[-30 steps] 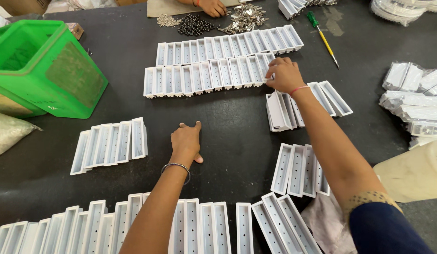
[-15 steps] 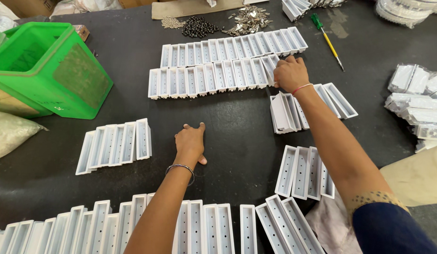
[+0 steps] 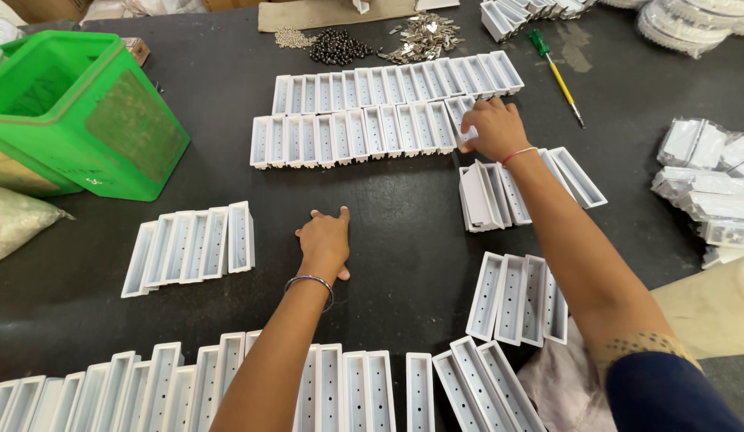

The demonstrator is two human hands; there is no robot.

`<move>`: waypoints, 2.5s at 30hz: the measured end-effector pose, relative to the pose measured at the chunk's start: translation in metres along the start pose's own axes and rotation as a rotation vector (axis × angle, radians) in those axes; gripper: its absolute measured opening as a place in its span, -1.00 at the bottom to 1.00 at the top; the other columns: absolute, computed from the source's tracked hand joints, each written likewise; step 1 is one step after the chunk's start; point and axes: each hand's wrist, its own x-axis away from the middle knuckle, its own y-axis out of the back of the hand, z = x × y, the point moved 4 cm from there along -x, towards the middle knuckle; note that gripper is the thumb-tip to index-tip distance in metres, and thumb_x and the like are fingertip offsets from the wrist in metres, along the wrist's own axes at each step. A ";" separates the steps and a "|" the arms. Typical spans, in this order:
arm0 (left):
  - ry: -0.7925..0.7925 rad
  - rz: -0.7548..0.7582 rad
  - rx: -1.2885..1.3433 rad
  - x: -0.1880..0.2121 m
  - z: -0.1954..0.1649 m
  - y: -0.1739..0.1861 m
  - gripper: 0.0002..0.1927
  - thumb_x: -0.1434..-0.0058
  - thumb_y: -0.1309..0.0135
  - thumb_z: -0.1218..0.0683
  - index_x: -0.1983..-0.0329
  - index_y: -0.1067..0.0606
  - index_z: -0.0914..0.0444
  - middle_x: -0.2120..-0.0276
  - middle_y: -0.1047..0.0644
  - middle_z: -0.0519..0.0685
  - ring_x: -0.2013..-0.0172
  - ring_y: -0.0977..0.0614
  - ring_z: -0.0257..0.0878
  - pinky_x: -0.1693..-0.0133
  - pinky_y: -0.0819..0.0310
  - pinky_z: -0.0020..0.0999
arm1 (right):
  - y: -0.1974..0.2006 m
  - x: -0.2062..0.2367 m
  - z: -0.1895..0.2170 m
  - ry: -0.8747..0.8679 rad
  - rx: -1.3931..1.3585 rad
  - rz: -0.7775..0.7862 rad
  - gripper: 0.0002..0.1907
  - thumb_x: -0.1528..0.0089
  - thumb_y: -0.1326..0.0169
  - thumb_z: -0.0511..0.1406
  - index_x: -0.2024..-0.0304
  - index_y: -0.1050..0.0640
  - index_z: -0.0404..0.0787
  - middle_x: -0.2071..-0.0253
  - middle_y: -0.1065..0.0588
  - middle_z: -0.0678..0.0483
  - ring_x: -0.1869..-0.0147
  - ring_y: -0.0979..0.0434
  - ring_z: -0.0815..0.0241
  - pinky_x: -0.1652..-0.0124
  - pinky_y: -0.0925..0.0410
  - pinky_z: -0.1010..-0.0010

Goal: The person arranges white plastic trays on a table, then wipes each tray with a cloth. The trays are handled one at a time and placed in rows. The person uses a cloth to wipe the surfaces of the trays.

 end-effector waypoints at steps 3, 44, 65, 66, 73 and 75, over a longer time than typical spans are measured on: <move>0.052 0.069 0.004 0.001 0.001 -0.002 -0.12 -0.17 -0.17 0.18 -0.54 -0.11 0.03 -0.30 -0.28 0.49 -0.19 -0.53 0.18 -0.12 -0.46 0.15 | 0.000 -0.005 0.007 -0.045 -0.210 0.233 -0.80 -0.03 -0.39 -0.16 0.33 -0.69 -0.02 0.26 -0.63 0.14 0.07 -0.60 0.05 0.09 -0.40 0.21; 0.035 0.038 -0.065 0.003 -0.002 0.000 -0.08 -0.12 -0.25 0.10 -0.53 -0.12 0.03 -0.27 -0.30 0.49 -0.12 -0.58 0.17 -0.07 -0.51 0.13 | -0.024 0.016 -0.038 -0.539 -0.181 -0.191 -0.78 -0.09 -0.15 -0.40 0.23 -0.71 -0.16 0.24 -0.61 -0.21 0.13 -0.62 -0.28 0.06 -0.46 0.06; 0.006 -0.004 -0.030 0.008 -0.003 0.005 -0.22 -0.18 -0.15 0.15 -0.49 -0.20 0.07 -0.07 -0.55 0.29 -0.27 -0.46 0.14 -0.07 -0.50 0.20 | 0.014 0.029 -0.035 -0.408 -0.338 -0.134 -0.81 -0.20 -0.28 -0.22 0.19 -0.73 -0.16 0.23 -0.64 -0.07 0.13 -0.63 -0.06 0.10 -0.43 0.20; 0.000 -0.009 -0.024 0.007 -0.003 0.003 -0.24 -0.19 -0.13 0.16 -0.48 -0.21 0.08 -0.03 -0.59 0.23 -0.30 -0.43 0.13 -0.07 -0.49 0.22 | 0.023 0.033 -0.032 -0.419 -0.396 -0.030 -0.77 -0.22 -0.27 -0.18 0.18 -0.71 -0.19 0.25 -0.64 -0.06 0.15 -0.64 0.00 0.11 -0.44 0.23; -0.002 -0.014 -0.045 0.008 -0.003 0.003 -0.27 -0.23 -0.12 0.13 -0.48 -0.23 0.07 0.00 -0.62 0.14 -0.30 -0.43 0.12 -0.02 -0.54 0.19 | 0.089 0.076 0.011 -0.344 -0.600 0.626 -0.60 -0.14 -0.28 -0.05 0.12 -0.70 -0.17 0.25 -0.64 0.05 0.17 -0.61 0.22 0.21 -0.48 0.35; 0.006 -0.004 -0.051 0.010 -0.004 0.007 -0.26 -0.22 -0.15 0.10 -0.47 -0.23 0.05 0.00 -0.62 0.11 -0.29 -0.43 0.10 -0.02 -0.54 0.18 | 0.096 0.094 0.028 -0.272 -0.579 0.730 -0.58 -0.10 -0.31 -0.05 0.12 -0.69 -0.16 0.23 -0.64 0.06 0.16 -0.59 0.22 0.24 -0.48 0.34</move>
